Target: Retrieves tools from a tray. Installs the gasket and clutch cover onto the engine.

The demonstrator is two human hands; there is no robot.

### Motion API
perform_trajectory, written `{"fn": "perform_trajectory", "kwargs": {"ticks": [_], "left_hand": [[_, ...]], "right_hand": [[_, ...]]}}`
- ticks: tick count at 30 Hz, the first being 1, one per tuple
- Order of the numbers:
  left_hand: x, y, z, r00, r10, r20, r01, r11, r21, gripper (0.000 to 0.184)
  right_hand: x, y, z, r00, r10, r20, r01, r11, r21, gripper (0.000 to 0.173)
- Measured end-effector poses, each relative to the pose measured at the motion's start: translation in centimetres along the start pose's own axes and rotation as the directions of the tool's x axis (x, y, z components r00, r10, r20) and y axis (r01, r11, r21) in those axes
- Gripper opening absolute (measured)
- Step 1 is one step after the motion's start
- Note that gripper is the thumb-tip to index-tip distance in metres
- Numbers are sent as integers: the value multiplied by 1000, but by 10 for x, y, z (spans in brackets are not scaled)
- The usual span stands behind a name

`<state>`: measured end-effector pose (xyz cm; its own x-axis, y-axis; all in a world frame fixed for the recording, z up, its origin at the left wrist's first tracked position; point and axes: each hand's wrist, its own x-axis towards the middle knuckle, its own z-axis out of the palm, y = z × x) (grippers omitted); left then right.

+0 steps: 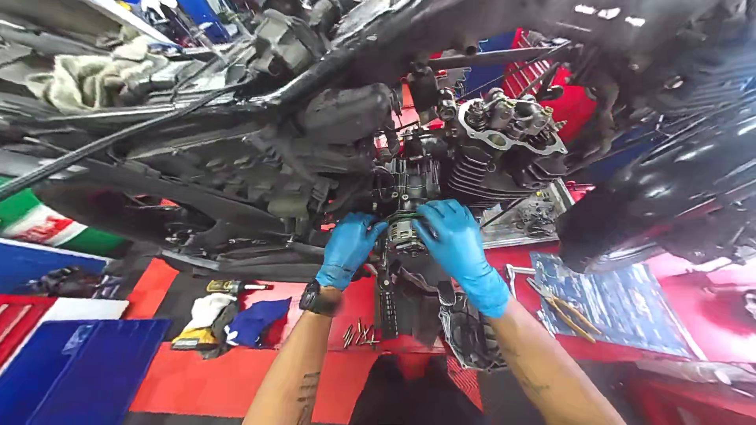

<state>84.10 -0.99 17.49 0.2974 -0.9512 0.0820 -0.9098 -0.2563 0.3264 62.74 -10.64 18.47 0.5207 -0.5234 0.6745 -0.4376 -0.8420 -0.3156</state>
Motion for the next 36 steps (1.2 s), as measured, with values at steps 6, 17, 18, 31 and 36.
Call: {"fn": "perform_trajectory", "kwargs": {"ticks": [6, 17, 18, 31, 36], "left_hand": [[-1, -2, 3, 1000, 11, 7, -11, 997, -72, 64], [-1, 2, -6, 998, -8, 58, 15, 993, -114, 71], [-2, 2, -6, 998, -9, 67, 18, 992, -122, 71], [-1, 3, -10, 994, -15, 108, 29, 991, -130, 74], [-2, 3, -8, 996, -16, 87, 27, 992, -121, 73]], "right_hand": [[16, -6, 13, 999, 16, 29, -12, 992, -127, 20], [32, -16, 10, 981, -8, 192, 61, 961, -271, 32], [33, -17, 9, 979, -12, 201, 69, 958, -277, 33], [38, -7, -9, 957, -113, 266, 201, 921, -333, 33], [15, 14, -19, 961, -222, 165, 275, 832, -481, 32]]}}
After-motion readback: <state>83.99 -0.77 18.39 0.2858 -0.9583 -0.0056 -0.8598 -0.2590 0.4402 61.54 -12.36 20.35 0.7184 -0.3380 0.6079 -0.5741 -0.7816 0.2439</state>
